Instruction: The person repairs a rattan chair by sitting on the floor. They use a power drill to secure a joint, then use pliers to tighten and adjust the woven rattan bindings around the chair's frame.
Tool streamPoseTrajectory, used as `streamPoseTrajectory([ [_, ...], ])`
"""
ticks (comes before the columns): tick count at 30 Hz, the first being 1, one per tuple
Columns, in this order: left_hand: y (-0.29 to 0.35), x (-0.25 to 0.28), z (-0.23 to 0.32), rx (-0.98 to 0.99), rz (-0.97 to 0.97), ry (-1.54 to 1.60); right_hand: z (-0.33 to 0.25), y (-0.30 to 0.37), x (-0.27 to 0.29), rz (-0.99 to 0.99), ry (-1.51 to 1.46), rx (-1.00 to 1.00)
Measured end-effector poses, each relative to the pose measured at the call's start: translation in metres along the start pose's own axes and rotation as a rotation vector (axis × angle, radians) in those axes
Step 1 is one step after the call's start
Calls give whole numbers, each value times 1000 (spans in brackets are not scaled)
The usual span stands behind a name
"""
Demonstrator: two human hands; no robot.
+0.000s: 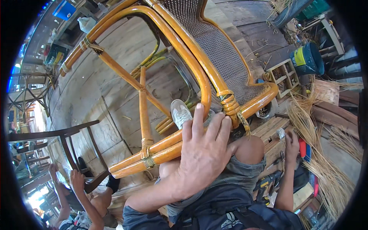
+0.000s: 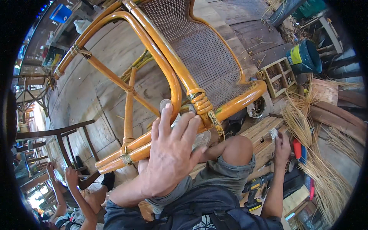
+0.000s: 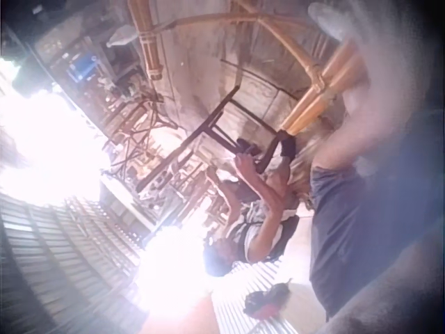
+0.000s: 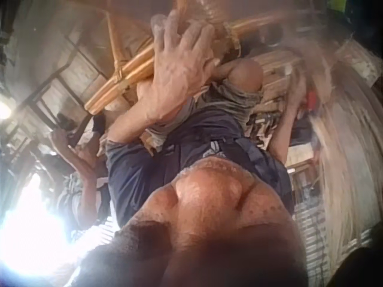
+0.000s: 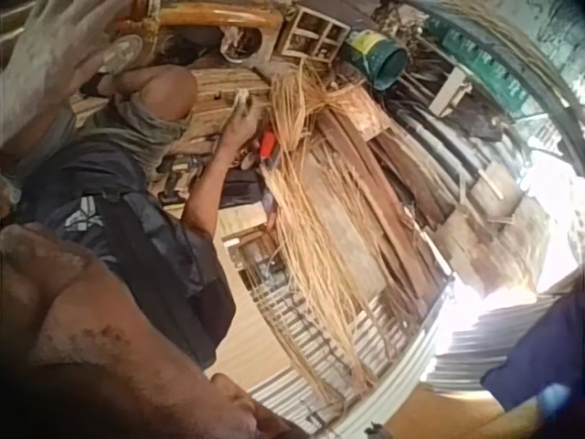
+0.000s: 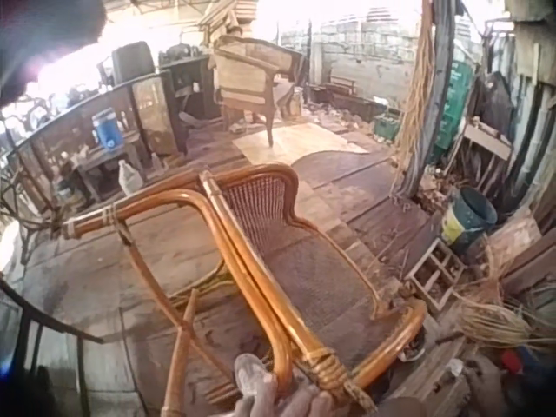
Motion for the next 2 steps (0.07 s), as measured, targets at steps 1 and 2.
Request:
streamPoseTrajectory([
  [1,3,-3,2,-13,-23,-43,-56,-11,0,-72,-65,10],
  [2,8,-8,-2,-23,-29,-43,-90,-23,-1,-159,-151,59],
])
Point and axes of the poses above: each hand's wrist, its own y-axis away from the middle knuckle, its own x-axis out of the back of the hand, z = x × y, the point moved 1 cm from there along -y, towards the middle knuckle, and after that the axes turned 5 degrees about -x, right-handed, at the moved point
